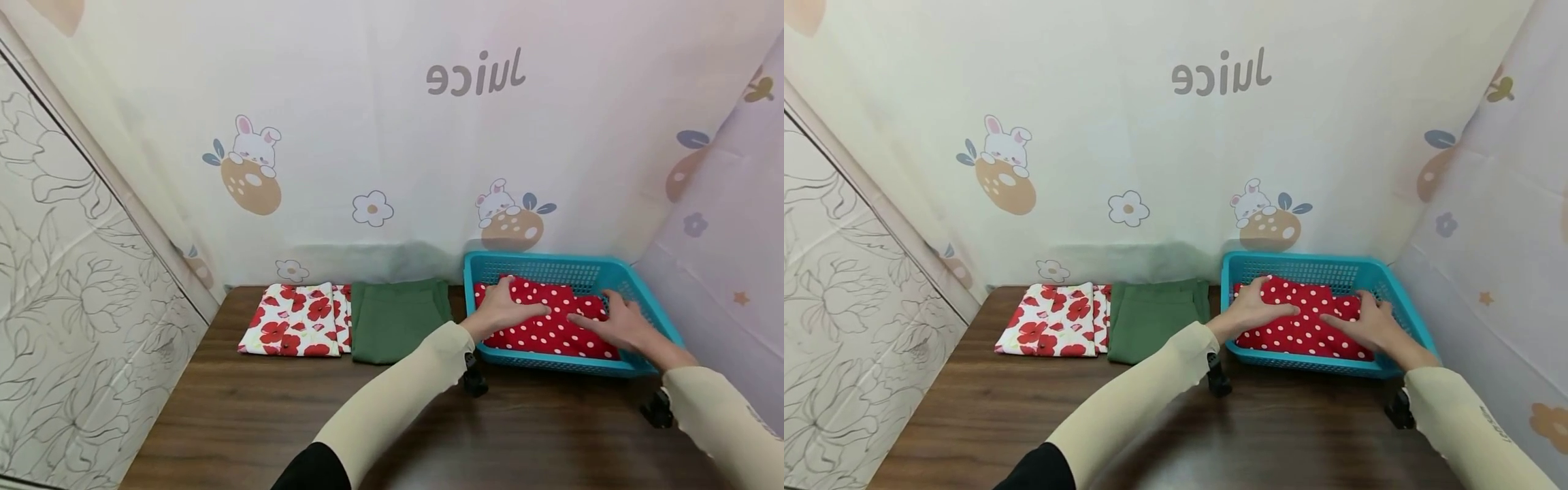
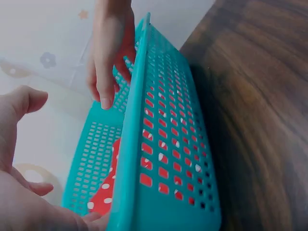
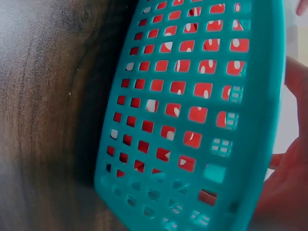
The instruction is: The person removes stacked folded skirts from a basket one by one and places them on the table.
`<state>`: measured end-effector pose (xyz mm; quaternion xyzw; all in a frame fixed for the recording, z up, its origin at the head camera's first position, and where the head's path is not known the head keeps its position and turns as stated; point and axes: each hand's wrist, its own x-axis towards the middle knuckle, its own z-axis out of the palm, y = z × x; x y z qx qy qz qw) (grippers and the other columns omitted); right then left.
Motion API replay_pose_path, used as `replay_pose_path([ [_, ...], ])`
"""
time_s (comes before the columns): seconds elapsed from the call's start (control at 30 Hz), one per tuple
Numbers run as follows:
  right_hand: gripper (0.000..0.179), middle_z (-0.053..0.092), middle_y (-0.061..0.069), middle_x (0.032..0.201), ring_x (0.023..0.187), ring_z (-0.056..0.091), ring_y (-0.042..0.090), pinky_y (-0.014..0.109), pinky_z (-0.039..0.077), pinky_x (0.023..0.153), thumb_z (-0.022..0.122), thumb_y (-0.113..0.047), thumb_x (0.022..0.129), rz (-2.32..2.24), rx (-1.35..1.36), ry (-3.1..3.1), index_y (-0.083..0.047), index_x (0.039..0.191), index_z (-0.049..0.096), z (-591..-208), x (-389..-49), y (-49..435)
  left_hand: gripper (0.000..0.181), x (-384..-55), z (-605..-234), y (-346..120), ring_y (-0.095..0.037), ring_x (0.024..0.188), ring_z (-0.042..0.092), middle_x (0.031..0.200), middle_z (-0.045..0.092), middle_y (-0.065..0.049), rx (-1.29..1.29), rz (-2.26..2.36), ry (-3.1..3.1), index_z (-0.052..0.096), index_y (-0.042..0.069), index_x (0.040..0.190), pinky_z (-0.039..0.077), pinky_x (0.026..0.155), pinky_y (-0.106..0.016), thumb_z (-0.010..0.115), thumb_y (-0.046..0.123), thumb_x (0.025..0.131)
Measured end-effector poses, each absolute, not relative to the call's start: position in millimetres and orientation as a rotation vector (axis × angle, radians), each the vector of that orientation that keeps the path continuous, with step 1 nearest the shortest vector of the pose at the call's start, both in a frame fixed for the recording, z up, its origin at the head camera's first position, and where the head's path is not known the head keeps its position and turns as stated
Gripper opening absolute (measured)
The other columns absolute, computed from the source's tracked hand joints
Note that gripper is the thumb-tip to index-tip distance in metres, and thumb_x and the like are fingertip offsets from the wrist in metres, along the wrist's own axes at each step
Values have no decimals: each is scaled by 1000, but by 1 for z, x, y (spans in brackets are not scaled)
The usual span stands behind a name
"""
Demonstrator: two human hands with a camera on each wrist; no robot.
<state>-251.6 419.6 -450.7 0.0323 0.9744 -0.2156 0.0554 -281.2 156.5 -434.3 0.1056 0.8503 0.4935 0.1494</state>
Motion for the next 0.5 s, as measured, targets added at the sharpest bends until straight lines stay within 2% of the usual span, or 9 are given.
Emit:
replay_pose_path([
  [0.2, 116, 19, 51, 137, 122, 26, 67, 73, 48, 91, 63, -60, 94, -728, 155, 2822, 25, 147, 5, -458, -255, 429, 94, -286, -445, 163, -20, 137, 40, 146, 44, 5, 93, 1414, 2362, 33, 32, 154, 52, 103, -51, 88, 35, 77],
  [0.33, 118, 16, 51, 139, 123, 25, 66, 73, 45, 97, 59, -63, 95, -764, 193, 2725, 26, 147, 2, -461, -255, 434, 95, -288, -450, 165, -26, 141, 35, 152, 38, -2, -11, 1422, 2265, 30, 24, 156, 48, 108, -54, 86, 29, 80],
  [0.5, 119, 18, 50, 139, 124, 25, 65, 71, 44, 99, 61, -62, 95, -801, 216, 2645, 26, 147, -1, -465, -254, 437, 88, -288, -454, 171, -30, 140, 33, 156, 31, -8, -152, 1467, 2200, 34, 19, 151, 46, 109, -55, 85, 25, 79],
])
